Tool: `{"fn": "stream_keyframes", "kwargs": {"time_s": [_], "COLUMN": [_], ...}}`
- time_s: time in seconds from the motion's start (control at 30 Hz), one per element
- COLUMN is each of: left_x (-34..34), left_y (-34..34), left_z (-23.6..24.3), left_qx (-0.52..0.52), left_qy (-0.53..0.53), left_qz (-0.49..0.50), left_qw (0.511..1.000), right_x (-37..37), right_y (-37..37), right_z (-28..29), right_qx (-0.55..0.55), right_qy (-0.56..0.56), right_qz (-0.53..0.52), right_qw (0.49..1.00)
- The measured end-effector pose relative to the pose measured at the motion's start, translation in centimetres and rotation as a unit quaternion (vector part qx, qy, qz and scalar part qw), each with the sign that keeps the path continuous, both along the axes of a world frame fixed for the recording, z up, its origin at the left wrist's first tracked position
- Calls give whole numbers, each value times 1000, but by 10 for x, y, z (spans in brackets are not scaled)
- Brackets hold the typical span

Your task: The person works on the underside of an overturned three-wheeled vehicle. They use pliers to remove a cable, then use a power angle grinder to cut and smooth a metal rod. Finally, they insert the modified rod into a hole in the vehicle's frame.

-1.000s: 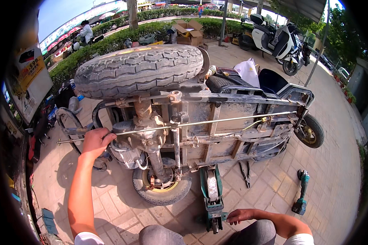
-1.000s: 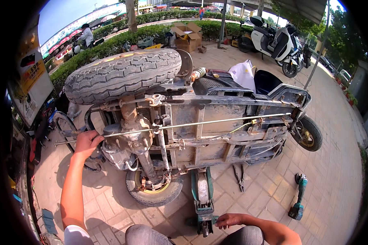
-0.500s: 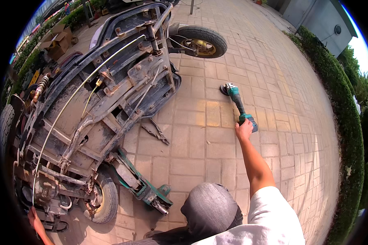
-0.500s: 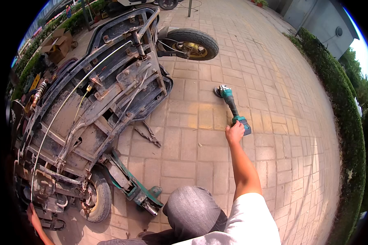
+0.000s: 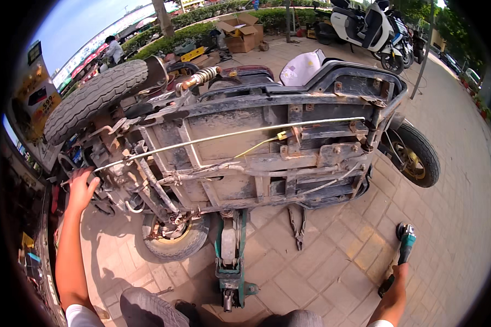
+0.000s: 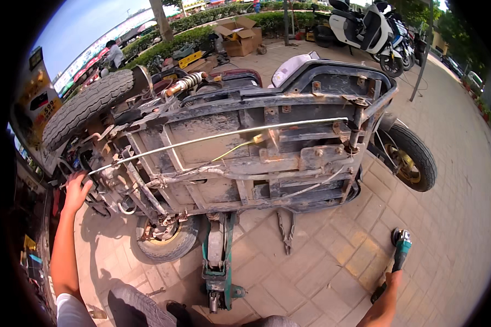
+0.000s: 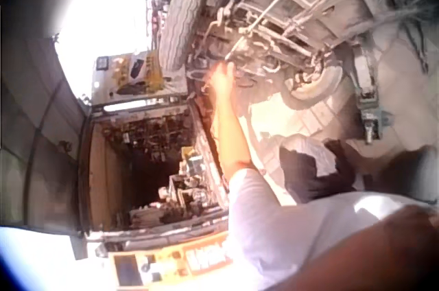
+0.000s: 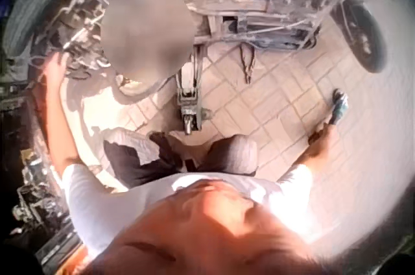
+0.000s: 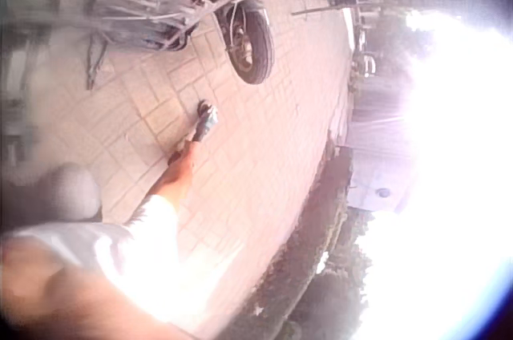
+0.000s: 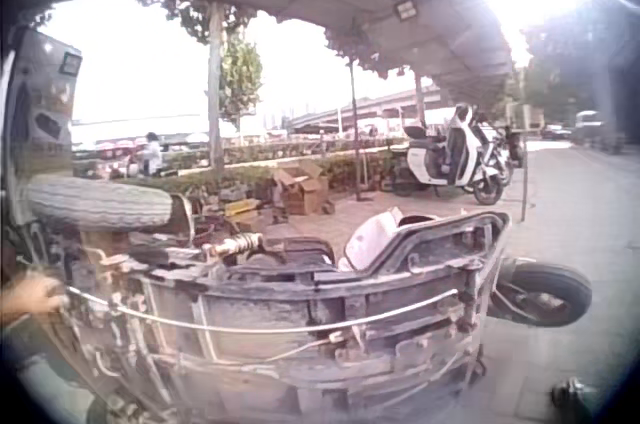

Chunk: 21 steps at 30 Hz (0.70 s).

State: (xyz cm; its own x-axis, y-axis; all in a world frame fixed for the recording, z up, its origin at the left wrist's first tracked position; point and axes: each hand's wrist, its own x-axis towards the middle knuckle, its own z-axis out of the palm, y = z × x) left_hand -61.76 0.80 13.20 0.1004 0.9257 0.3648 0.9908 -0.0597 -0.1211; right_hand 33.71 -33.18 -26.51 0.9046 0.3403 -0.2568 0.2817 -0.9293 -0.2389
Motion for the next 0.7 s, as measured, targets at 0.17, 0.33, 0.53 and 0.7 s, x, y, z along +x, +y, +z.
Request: {"fn": "stream_keyframes", "kwargs": {"time_s": [0.17,0.33,0.53,0.7], "left_x": [59,76,103,103], "left_y": [3,8,26,30], "left_z": [18,8,-2,-10], "left_qx": [-12,6,-17,7], "left_qy": [3,-39,-178,-193], "left_qz": [-34,-76,-117,-141], "left_qw": [999,996,977,971], "right_x": [8,-3,-39,-83], "right_y": [27,23,-7,-48], "right_z": [-19,-15,-10,-8], "right_qx": [-13,4,92,209], "right_qy": [-2,-2,33,90], "right_qz": [32,22,-20,-72], "right_qw": [999,1000,995,971]}}
